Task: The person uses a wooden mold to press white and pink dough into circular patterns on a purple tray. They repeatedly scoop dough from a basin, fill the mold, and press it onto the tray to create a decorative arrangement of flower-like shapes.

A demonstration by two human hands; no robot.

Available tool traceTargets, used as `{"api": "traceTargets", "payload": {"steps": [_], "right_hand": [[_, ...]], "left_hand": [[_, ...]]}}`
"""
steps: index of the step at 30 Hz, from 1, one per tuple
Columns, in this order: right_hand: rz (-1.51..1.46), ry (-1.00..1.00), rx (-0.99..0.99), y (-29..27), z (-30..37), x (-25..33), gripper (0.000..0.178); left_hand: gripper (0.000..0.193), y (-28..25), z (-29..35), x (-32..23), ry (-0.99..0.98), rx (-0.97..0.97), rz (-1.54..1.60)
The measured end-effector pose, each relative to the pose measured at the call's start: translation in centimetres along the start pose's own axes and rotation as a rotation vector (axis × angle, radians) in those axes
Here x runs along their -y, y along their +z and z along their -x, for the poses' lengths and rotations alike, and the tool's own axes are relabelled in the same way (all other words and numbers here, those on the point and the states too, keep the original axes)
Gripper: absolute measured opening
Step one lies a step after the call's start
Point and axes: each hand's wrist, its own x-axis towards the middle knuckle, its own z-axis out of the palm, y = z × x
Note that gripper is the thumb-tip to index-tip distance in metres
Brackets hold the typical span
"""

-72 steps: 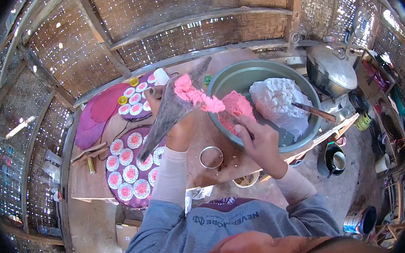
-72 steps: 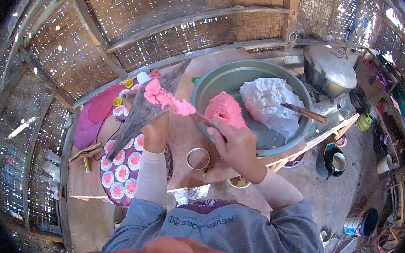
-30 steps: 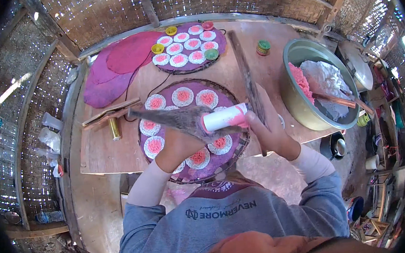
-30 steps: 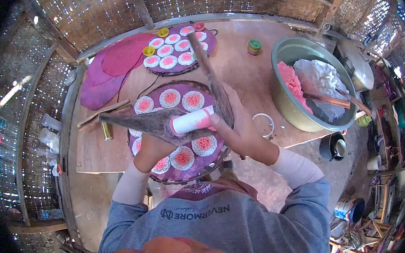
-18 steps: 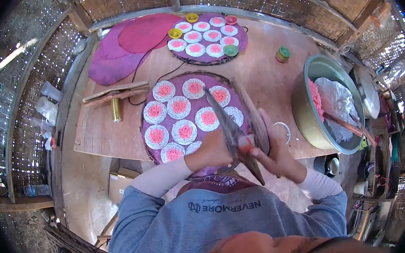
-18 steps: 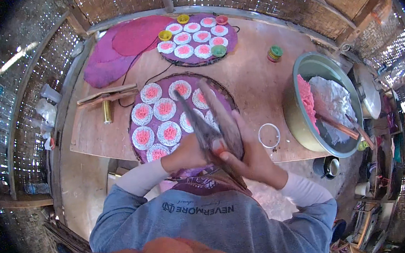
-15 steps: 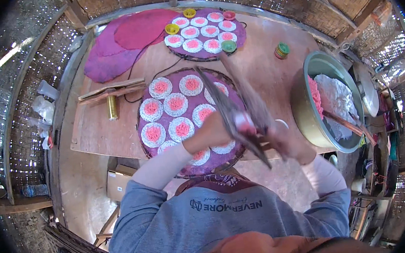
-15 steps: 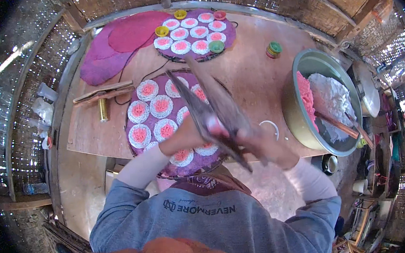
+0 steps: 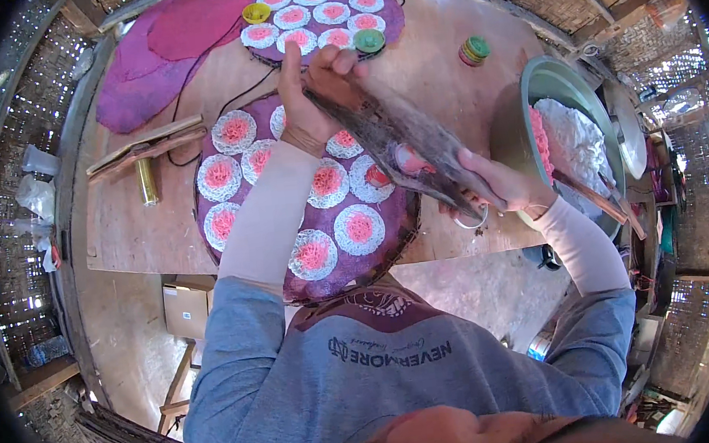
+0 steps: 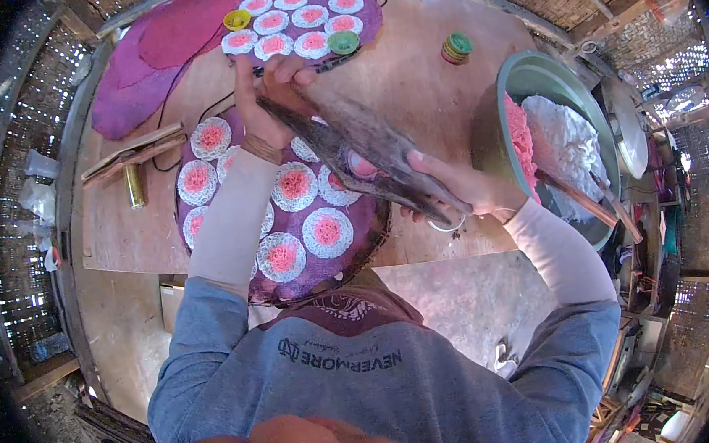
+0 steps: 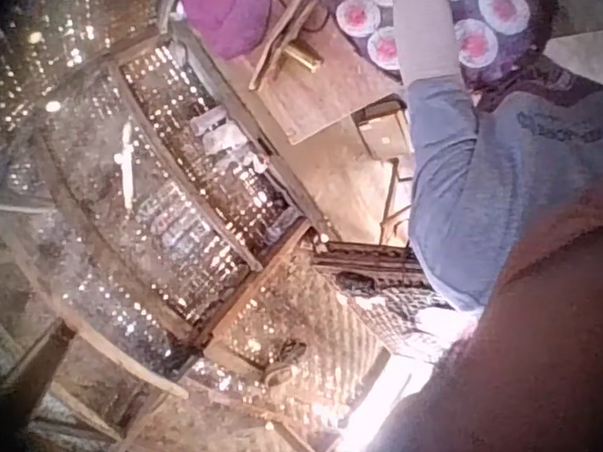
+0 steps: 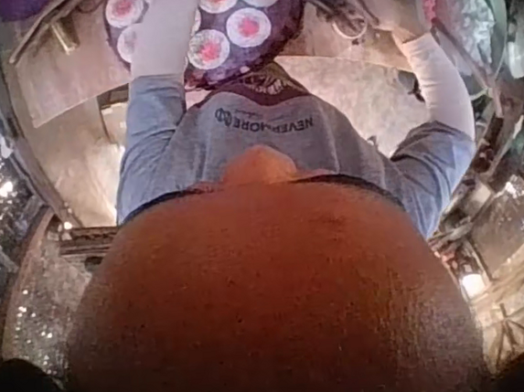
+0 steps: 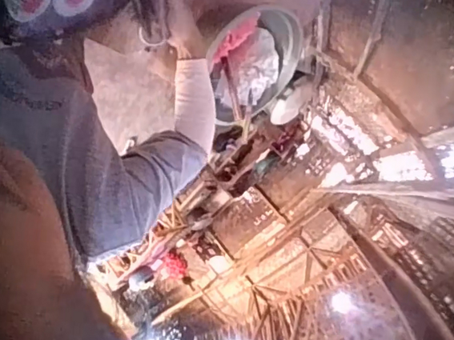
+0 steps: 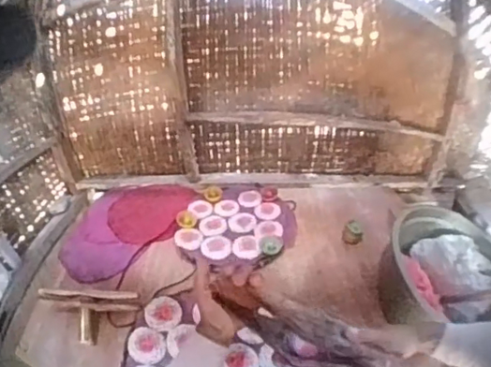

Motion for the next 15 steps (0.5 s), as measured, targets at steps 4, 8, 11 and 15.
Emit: {"api": "traceTargets", "payload": {"steps": [4, 8, 11, 15], "right_hand": [[0.081, 0.05, -0.054, -0.1, -2.4, -1.0, 0.062], [0.218, 0.021, -0.085, -0.7, -3.3, -1.5, 0.06], [0.361, 0.005, -0.118, -0.7, -3.8, -1.0, 0.06], [0.359, 0.081, -0.119, 0.9, -3.4, 0.8, 0.06]], "left_hand": [[0.041, -3.9, 2.4, -0.1, 0.076, -0.238, 0.016], [0.035, -4.2, 3.1, 0.3, 0.138, -0.399, -0.093], [0.031, -4.8, 3.1, -0.5, 0.169, -0.382, -0.096], [0.029, -4.2, 3.4, -0.7, 0.239, -0.414, -0.195]]}}
